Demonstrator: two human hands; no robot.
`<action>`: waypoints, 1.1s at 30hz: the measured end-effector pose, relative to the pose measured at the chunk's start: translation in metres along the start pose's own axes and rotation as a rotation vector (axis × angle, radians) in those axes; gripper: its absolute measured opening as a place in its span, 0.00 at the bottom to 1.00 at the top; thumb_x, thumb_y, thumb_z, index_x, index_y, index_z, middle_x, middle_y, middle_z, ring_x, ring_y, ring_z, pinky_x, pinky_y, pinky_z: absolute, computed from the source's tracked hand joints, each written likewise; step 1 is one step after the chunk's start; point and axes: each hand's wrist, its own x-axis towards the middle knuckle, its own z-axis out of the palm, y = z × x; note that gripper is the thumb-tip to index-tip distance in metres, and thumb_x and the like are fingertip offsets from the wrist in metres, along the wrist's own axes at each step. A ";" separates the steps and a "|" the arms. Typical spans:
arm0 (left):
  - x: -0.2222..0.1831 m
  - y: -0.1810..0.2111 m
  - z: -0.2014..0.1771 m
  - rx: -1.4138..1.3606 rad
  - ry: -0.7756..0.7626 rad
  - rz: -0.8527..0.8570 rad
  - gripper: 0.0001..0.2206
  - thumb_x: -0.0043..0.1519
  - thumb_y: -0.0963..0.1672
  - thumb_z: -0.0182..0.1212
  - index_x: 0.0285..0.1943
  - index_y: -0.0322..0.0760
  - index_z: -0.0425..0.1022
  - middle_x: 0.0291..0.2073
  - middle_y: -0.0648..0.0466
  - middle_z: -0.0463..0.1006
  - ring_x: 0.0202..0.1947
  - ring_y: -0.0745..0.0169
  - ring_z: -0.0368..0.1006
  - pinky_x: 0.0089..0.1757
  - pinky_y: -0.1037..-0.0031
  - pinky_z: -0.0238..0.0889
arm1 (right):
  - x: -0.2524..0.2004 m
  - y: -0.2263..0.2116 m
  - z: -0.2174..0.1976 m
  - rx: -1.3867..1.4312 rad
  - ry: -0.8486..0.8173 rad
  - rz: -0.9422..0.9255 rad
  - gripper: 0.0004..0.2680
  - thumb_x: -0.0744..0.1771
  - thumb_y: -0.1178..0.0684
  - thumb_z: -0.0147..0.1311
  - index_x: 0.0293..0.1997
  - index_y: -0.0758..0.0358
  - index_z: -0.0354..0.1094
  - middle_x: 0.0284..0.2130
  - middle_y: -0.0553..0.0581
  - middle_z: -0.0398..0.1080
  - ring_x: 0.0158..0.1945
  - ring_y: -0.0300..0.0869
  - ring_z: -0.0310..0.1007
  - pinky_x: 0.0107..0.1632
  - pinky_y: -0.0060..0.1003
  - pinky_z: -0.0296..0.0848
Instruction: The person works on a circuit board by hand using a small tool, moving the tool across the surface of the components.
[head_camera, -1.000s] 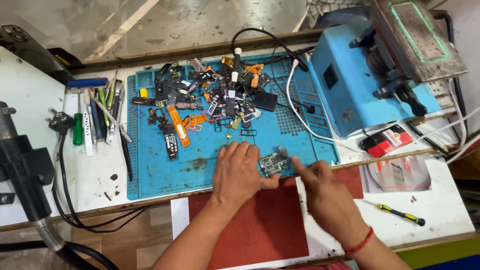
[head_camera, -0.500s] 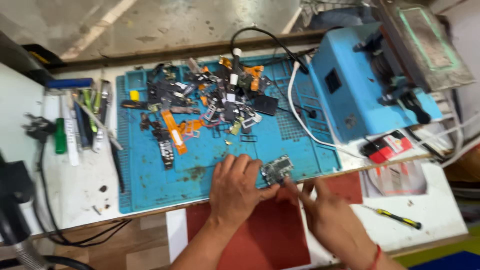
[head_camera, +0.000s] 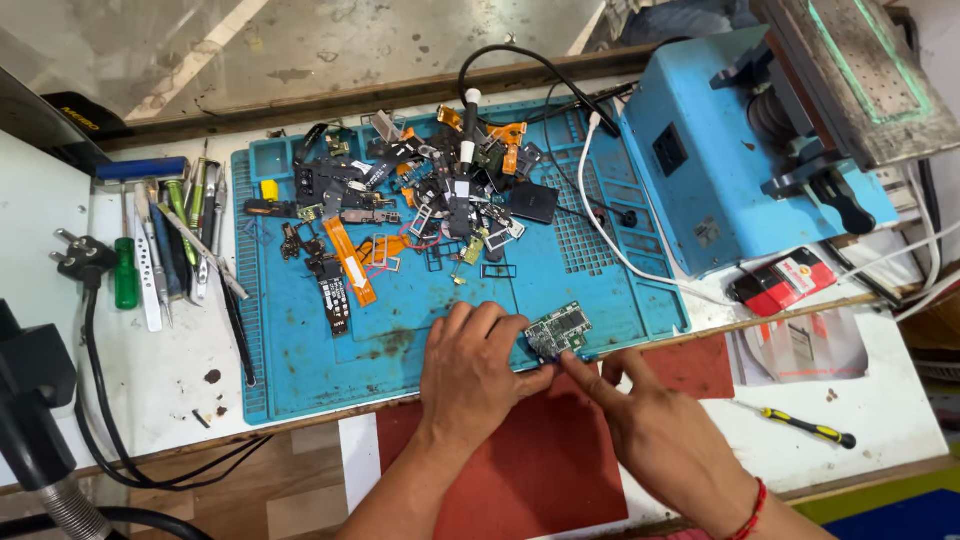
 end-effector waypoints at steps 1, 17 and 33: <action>0.000 -0.001 0.000 0.004 0.001 -0.003 0.23 0.40 0.52 0.78 0.41 0.39 0.82 0.35 0.56 0.74 0.41 0.53 0.69 0.43 0.61 0.63 | 0.004 0.002 -0.003 0.005 0.038 0.046 0.24 0.63 0.59 0.51 0.70 0.44 0.63 0.44 0.58 0.68 0.25 0.55 0.75 0.26 0.50 0.74; 0.000 0.001 0.005 0.000 -0.002 -0.019 0.23 0.39 0.52 0.80 0.38 0.39 0.81 0.34 0.56 0.75 0.40 0.53 0.70 0.42 0.59 0.62 | 0.010 0.012 -0.007 0.043 0.085 0.029 0.24 0.64 0.60 0.49 0.69 0.43 0.64 0.41 0.60 0.68 0.28 0.57 0.75 0.29 0.50 0.75; -0.003 0.000 0.003 0.021 0.016 -0.001 0.23 0.40 0.52 0.77 0.41 0.40 0.82 0.34 0.57 0.75 0.40 0.54 0.70 0.42 0.61 0.63 | -0.009 0.005 -0.002 0.078 -0.043 0.015 0.24 0.64 0.58 0.51 0.70 0.43 0.63 0.45 0.59 0.68 0.29 0.56 0.75 0.30 0.51 0.74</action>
